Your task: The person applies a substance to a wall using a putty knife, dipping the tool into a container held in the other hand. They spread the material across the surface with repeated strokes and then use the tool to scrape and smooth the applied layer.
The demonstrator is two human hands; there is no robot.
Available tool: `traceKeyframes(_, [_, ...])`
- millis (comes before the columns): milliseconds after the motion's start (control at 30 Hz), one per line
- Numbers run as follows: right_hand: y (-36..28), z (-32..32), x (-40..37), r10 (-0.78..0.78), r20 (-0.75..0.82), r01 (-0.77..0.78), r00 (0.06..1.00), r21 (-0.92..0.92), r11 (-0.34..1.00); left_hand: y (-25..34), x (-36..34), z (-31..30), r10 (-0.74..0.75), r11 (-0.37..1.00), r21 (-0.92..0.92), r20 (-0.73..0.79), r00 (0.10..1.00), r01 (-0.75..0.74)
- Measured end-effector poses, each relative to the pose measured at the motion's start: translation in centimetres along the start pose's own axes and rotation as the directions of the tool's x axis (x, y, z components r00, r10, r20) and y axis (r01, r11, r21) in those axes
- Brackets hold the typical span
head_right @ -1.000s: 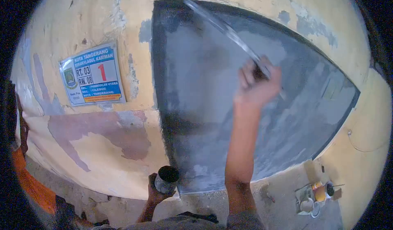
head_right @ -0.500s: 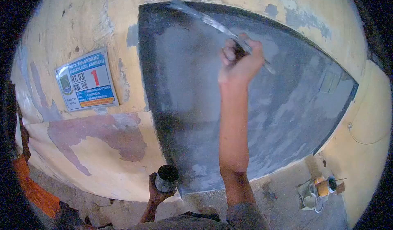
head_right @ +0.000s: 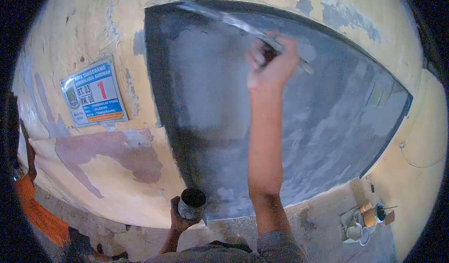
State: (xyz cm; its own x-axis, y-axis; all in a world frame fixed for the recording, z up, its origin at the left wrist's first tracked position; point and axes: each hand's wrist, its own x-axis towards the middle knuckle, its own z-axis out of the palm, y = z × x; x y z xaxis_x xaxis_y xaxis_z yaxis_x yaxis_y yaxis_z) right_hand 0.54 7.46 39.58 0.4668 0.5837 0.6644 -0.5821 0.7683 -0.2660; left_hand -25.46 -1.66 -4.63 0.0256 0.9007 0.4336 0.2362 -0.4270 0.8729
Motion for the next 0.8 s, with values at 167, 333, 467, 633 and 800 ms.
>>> traceKeyframes(167, [-1.7, -4.1, 2.9, 0.028, -0.025, -0.025, 0.999, 0.104, 0.994, -0.3, 0.2, 0.7, 0.015, 0.997, 0.077, 0.0, 1.0, -0.015])
traceKeyframes(333, [-7.8, -11.8, 4.3, -0.123, -0.297, 0.174, 0.947, 0.152, 0.973, 1.7, 0.0, 0.9, 0.031, 0.996, 0.08, -0.066, 0.997, -0.026])
traceKeyframes(467, [-9.4, -14.3, 3.0, -0.115, -0.264, 0.111, 0.958, -0.032, 0.993, -0.1, -0.2, 1.2, 0.006, 1.0, -0.009, -0.07, 0.998, -0.007])
traceKeyframes(633, [-3.1, -7.3, 0.2, 0.049, -0.115, -0.067, 0.992, -0.158, 0.985, -1.8, -0.2, 1.5, 0.07, 0.997, -0.035, -0.052, 0.996, -0.072])
traceKeyframes(800, [-1.4, -6.6, 1.1, 0.014, -0.072, -0.001, 0.997, 0.184, 0.983, 0.2, 0.3, 0.9, 0.078, 0.997, 0.003, -0.012, 0.997, -0.078])
